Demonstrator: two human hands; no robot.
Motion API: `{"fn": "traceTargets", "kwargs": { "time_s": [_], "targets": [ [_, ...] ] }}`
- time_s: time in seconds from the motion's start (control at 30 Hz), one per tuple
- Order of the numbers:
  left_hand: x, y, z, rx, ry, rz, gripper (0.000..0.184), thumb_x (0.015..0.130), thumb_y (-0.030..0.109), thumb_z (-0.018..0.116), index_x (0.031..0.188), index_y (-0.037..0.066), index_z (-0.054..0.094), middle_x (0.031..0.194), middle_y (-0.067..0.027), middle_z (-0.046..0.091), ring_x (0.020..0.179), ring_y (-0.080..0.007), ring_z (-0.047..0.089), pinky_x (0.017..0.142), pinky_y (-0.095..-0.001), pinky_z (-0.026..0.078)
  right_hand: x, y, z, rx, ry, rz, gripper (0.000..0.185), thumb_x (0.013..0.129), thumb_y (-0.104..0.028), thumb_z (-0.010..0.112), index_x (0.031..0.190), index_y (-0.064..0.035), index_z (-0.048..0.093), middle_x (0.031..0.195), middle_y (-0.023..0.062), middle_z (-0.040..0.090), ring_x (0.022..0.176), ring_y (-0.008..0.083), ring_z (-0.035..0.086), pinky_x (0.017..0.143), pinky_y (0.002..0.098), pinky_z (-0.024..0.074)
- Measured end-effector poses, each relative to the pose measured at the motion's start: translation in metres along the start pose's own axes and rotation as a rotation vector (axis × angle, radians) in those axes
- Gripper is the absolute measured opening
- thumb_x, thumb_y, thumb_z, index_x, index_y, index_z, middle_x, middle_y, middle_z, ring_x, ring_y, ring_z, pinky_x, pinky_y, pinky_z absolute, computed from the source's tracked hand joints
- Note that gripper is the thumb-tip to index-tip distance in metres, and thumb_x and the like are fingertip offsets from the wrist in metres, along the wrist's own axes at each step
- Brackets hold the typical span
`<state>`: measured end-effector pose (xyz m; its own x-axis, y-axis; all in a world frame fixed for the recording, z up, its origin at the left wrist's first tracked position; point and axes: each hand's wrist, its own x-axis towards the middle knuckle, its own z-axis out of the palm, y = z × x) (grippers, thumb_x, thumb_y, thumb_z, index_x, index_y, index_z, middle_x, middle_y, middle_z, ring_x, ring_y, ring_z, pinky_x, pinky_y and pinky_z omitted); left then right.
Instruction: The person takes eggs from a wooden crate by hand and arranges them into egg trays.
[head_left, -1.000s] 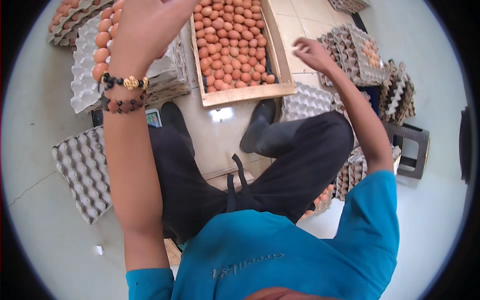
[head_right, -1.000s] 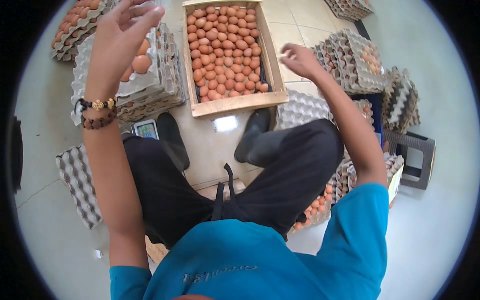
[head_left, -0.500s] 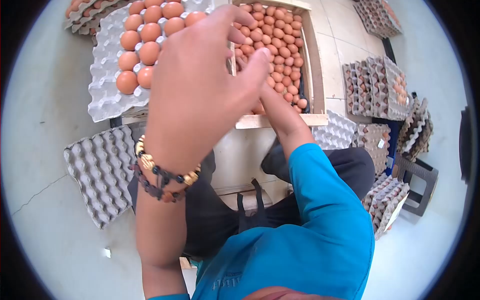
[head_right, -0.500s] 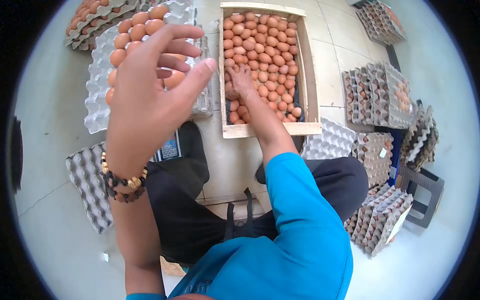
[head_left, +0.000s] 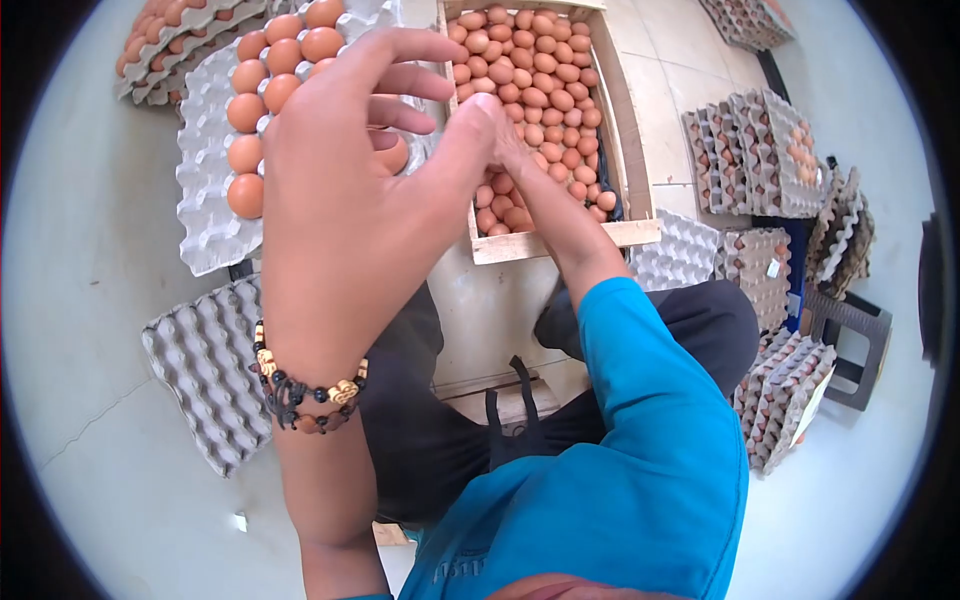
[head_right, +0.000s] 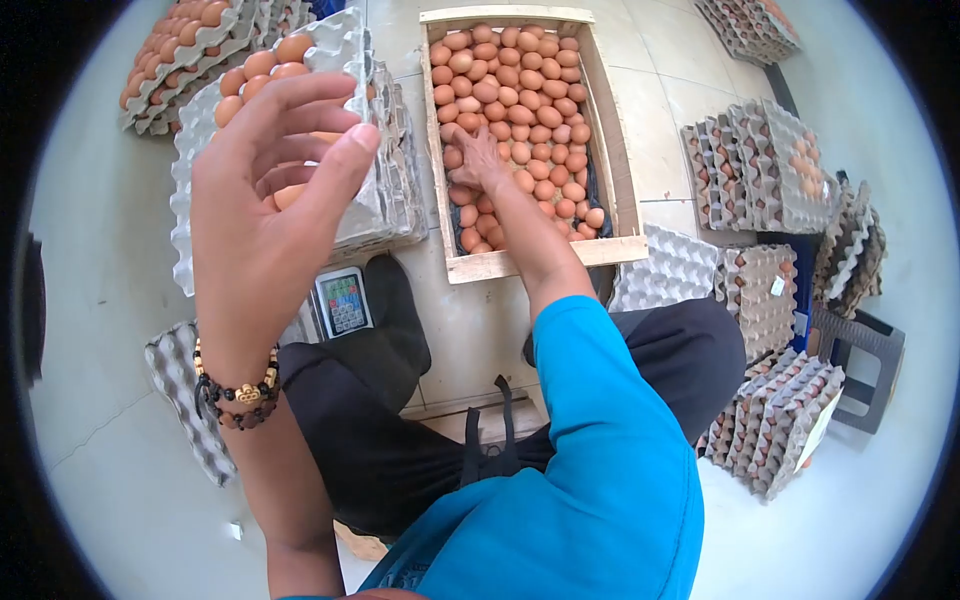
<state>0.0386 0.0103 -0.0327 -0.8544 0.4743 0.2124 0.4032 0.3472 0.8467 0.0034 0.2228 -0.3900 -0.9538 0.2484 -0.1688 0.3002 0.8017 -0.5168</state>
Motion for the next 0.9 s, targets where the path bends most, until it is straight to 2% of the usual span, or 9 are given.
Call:
{"fn": "traceTargets", "kwargs": {
  "time_s": [0.13, 0.27, 0.43, 0.57, 0.67, 0.73, 0.8, 0.83, 0.9],
  "targets": [
    [0.003, 0.002, 0.005, 0.003, -0.001, 0.028, 0.027, 0.086, 0.010, 0.070, 0.111, 0.001, 0.064, 0.091, -0.0038, 0.066, 0.077, -0.0082, 0.061, 0.067, -0.0214, 0.050, -0.012, 0.006, 0.007, 0.110, 0.157, -0.060, 0.056, 0.070, -0.020, 0.068, 0.124, -0.0206, 0.055, 0.121, 0.0247, 0.042, 0.113, 0.0446, 0.045, 0.101, 0.0468, 0.0410],
    [0.004, 0.009, 0.015, 0.002, 0.004, 0.021, 0.028, 0.086, 0.010, 0.070, 0.112, 0.002, 0.064, 0.092, -0.0040, 0.066, 0.077, -0.0077, 0.061, 0.067, -0.0208, 0.050, -0.021, -0.001, 0.006, -0.008, 0.232, -0.060, 0.051, 0.071, -0.029, 0.070, 0.119, -0.0196, 0.056, 0.117, 0.0247, 0.044, 0.112, 0.0410, 0.046, 0.097, 0.0453, 0.0422],
    [0.005, 0.010, 0.019, 0.016, -0.022, 0.039, 0.028, 0.086, 0.010, 0.070, 0.112, 0.002, 0.064, 0.093, -0.0048, 0.066, 0.079, -0.0082, 0.062, 0.067, -0.0211, 0.050, -0.010, 0.009, 0.006, 0.040, 0.097, -0.065, 0.048, 0.075, -0.034, 0.069, 0.117, -0.0150, 0.057, 0.114, 0.0211, 0.049, 0.105, 0.0362, 0.049, 0.090, 0.0419, 0.0455],
    [0.009, 0.012, 0.017, -0.047, -0.068, -0.025, 0.027, 0.088, 0.010, 0.069, 0.113, 0.002, 0.064, 0.095, -0.0052, 0.067, 0.083, -0.0090, 0.062, 0.071, -0.0230, 0.050, -0.004, 0.009, -0.011, 0.414, -0.044, 0.074, 0.048, 0.080, -0.037, 0.066, 0.119, -0.0102, 0.056, 0.113, 0.0169, 0.053, 0.098, 0.0297, 0.055, 0.082, 0.0372, 0.0488],
    [0.012, 0.008, 0.012, -0.151, 0.011, -0.063, 0.025, 0.086, 0.010, 0.067, 0.110, 0.002, 0.065, 0.088, -0.0038, 0.067, 0.076, -0.0090, 0.062, 0.068, -0.0238, 0.051, -0.009, 0.005, -0.034, 0.915, -0.140, 0.227, 0.048, 0.084, -0.038, 0.064, 0.120, -0.0067, 0.056, 0.112, 0.0137, 0.056, 0.092, 0.0248, 0.058, 0.077, 0.0337, 0.0513],
    [0.013, 0.003, 0.007, -0.135, -0.020, -0.055, 0.025, 0.087, 0.008, 0.065, 0.112, 0.002, 0.065, 0.093, -0.0044, 0.066, 0.077, -0.0085, 0.062, 0.069, -0.0232, 0.052, -0.025, 0.001, -0.054, 1.229, -0.183, 0.255, 0.049, 0.087, -0.039, 0.062, 0.120, -0.0043, 0.055, 0.111, 0.0116, 0.058, 0.088, 0.0215, 0.061, 0.073, 0.0313, 0.0530],
    [0.011, -0.006, 0.008, -0.093, -0.056, -0.007, 0.026, 0.087, 0.008, 0.065, 0.112, 0.003, 0.065, 0.095, -0.0050, 0.066, 0.078, -0.0085, 0.062, 0.069, -0.0234, 0.052, -0.047, -0.006, -0.079, 1.445, -0.237, 0.195, 0.050, 0.090, -0.040, 0.060, 0.121, -0.0019, 0.055, 0.111, 0.0095, 0.060, 0.085, 0.0182, 0.063, 0.069, 0.0290, 0.0547],
    [0.013, -0.014, 0.011, -0.104, -0.141, -0.038, 0.030, 0.084, 0.008, 0.066, 0.114, 0.005, 0.065, 0.095, -0.0074, 0.066, 0.081, -0.0132, 0.063, 0.072, -0.0264, 0.053, -0.058, -0.014, -0.093, 1.501, -0.278, 0.127, 0.048, 0.089, -0.040, 0.061, 0.119, -0.0028, 0.055, 0.108, 0.0086, 0.060, 0.084, 0.0170, 0.063, 0.068, 0.0281, 0.0542],
    [0.010, -0.012, 0.016, 0.078, -0.236, 0.114, 0.039, 0.082, 0.007, 0.070, 0.120, 0.007, 0.063, 0.101, -0.0054, 0.066, 0.085, -0.0145, 0.062, 0.074, -0.0276, 0.053, -0.079, -0.033, -0.121, 1.606, -0.362, -0.020, 0.044, 0.089, -0.039, 0.063, 0.115, -0.0046, 0.056, 0.104, 0.0067, 0.060, 0.082, 0.0146, 0.062, 0.068, 0.0265, 0.0533]
  ]
}}
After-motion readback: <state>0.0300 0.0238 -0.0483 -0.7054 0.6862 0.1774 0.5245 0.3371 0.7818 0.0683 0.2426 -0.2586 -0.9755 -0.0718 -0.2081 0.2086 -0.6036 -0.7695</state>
